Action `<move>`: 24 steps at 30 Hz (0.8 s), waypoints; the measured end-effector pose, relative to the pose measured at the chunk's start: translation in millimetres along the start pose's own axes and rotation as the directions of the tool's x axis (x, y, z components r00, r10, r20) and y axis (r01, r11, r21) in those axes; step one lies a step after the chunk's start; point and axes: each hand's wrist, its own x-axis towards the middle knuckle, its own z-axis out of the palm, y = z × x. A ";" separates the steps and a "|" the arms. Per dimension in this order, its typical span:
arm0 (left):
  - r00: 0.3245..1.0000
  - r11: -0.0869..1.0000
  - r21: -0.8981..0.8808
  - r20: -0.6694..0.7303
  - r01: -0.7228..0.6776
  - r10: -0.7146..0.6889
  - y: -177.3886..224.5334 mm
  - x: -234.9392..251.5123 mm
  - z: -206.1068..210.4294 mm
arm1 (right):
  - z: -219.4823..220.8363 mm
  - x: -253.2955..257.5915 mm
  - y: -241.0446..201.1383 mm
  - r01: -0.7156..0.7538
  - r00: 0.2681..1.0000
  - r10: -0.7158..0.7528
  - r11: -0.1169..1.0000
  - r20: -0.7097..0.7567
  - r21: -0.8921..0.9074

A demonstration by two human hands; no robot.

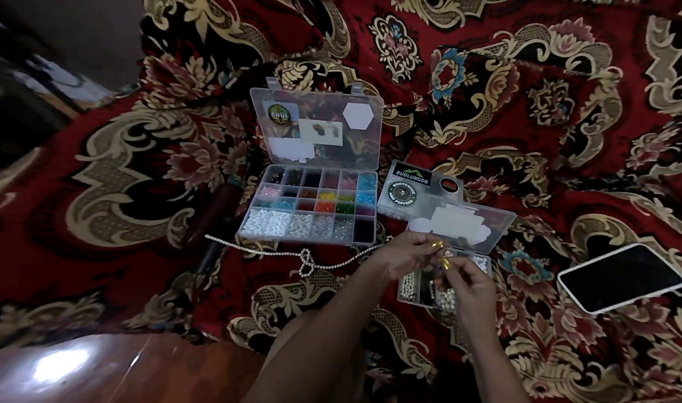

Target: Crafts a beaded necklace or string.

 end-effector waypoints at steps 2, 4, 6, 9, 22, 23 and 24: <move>1.000 1.000 0.002 0.009 -0.003 0.003 -1.3 0.5 -0.1 | 0.9 0.0 -0.5 0.003 1.000 -0.003 1.000 -0.003 -0.007; 1.000 1.000 -0.002 0.007 -0.002 0.002 -2.4 0.7 0.1 | 1.3 -0.1 -0.3 0.002 1.000 -0.002 1.000 -0.005 -0.013; 1.000 1.000 -0.003 -0.003 0.007 -0.007 -2.4 0.5 0.8 | 1.5 -0.3 -0.3 -0.005 1.000 0.005 1.000 -0.004 -0.018; 1.000 1.000 -0.005 -0.008 0.020 -0.020 -1.4 0.4 0.8 | 2.1 -0.2 -0.2 -0.004 1.000 0.003 1.000 -0.006 -0.024; 0.999 0.999 -0.046 -0.043 -0.011 0.009 -5.4 1.5 8.5 | 2.8 -0.3 -0.1 -0.042 0.998 0.040 0.997 -0.041 -0.061; 0.999 0.999 -0.043 -0.045 -0.022 0.020 -6.7 2.2 9.0 | 2.6 -0.1 0.3 -0.056 0.998 0.053 0.997 -0.046 -0.059; 0.999 0.999 -0.045 -0.046 -0.028 0.026 -7.7 2.7 9.5 | 2.5 -0.1 0.6 -0.069 0.996 0.067 0.996 -0.052 -0.051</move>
